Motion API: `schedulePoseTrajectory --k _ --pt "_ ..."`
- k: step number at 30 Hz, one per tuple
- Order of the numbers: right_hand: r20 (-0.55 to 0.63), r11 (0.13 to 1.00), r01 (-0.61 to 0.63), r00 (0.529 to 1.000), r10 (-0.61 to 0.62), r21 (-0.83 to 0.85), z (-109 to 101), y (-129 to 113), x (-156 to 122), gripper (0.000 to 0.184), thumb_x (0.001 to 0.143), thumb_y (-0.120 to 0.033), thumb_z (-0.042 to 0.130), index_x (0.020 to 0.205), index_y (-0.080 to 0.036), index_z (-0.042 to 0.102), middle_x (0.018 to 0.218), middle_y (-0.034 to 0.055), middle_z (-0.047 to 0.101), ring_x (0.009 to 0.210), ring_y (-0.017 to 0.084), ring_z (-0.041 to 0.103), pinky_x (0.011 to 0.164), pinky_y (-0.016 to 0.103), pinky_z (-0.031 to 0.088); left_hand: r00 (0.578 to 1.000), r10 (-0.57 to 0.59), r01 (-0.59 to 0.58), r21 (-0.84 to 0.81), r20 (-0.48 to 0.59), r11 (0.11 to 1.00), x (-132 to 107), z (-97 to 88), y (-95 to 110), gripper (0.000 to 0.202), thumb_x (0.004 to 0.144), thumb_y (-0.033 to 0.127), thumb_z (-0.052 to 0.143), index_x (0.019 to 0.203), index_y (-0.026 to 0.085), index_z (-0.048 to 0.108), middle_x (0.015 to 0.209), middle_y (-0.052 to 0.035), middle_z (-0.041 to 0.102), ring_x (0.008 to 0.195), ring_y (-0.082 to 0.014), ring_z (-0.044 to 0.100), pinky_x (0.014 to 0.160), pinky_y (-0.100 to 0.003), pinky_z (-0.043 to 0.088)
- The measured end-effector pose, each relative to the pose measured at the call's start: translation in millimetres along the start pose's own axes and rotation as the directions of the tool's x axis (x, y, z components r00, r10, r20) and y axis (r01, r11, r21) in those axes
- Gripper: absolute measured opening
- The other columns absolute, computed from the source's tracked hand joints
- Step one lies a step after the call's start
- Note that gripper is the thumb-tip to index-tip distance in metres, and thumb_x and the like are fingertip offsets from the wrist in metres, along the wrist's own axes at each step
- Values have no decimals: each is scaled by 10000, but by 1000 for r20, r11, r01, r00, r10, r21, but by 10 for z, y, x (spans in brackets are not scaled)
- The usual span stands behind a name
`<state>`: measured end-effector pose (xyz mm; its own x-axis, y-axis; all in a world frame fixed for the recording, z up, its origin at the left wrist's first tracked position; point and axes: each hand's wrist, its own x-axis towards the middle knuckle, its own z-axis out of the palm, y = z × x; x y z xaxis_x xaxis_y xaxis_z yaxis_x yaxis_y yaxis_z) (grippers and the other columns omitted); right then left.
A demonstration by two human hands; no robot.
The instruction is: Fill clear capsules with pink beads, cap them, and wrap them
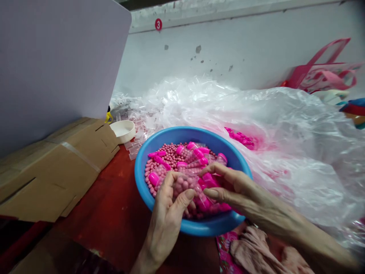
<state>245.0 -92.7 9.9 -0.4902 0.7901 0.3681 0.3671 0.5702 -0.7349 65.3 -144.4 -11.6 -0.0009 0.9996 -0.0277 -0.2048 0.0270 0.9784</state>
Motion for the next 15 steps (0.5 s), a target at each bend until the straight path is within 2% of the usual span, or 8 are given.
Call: schedulePoseTrajectory --k 2,5,10,15 --pt "7 991 -41 999 41 127 47 -35 41 237 839 -321 657 1068 -259 659 872 -5 670 732 132 664 604 233 601 1000 17 -16 -62 10 998 16 1 7 105 854 270 625 893 206 551 748 50 514 649 -67 502 584 -156 424" --pt "-89 976 45 996 -27 211 125 -47 99 239 806 -279 699 1042 -243 696 892 4 684 774 134 659 634 226 593 999 48 -48 -97 5 994 39 -1 13 106 822 262 672 864 204 593 767 48 532 700 -66 494 643 -141 427" --pt "-179 971 235 954 -240 -47 231 -76 130 264 884 -294 593 1032 -103 698 803 80 698 702 157 664 545 216 570 998 32 -32 0 56 1000 22 -15 6 160 831 331 655 819 190 580 719 48 485 649 -75 453 587 -156 405" --pt "-179 896 326 904 -389 -302 277 -132 64 283 938 -182 485 1140 -43 627 914 130 690 760 148 685 649 206 582 999 32 -36 159 27 987 -21 -61 -44 159 843 343 626 934 213 618 779 14 552 721 -132 503 647 -217 433"
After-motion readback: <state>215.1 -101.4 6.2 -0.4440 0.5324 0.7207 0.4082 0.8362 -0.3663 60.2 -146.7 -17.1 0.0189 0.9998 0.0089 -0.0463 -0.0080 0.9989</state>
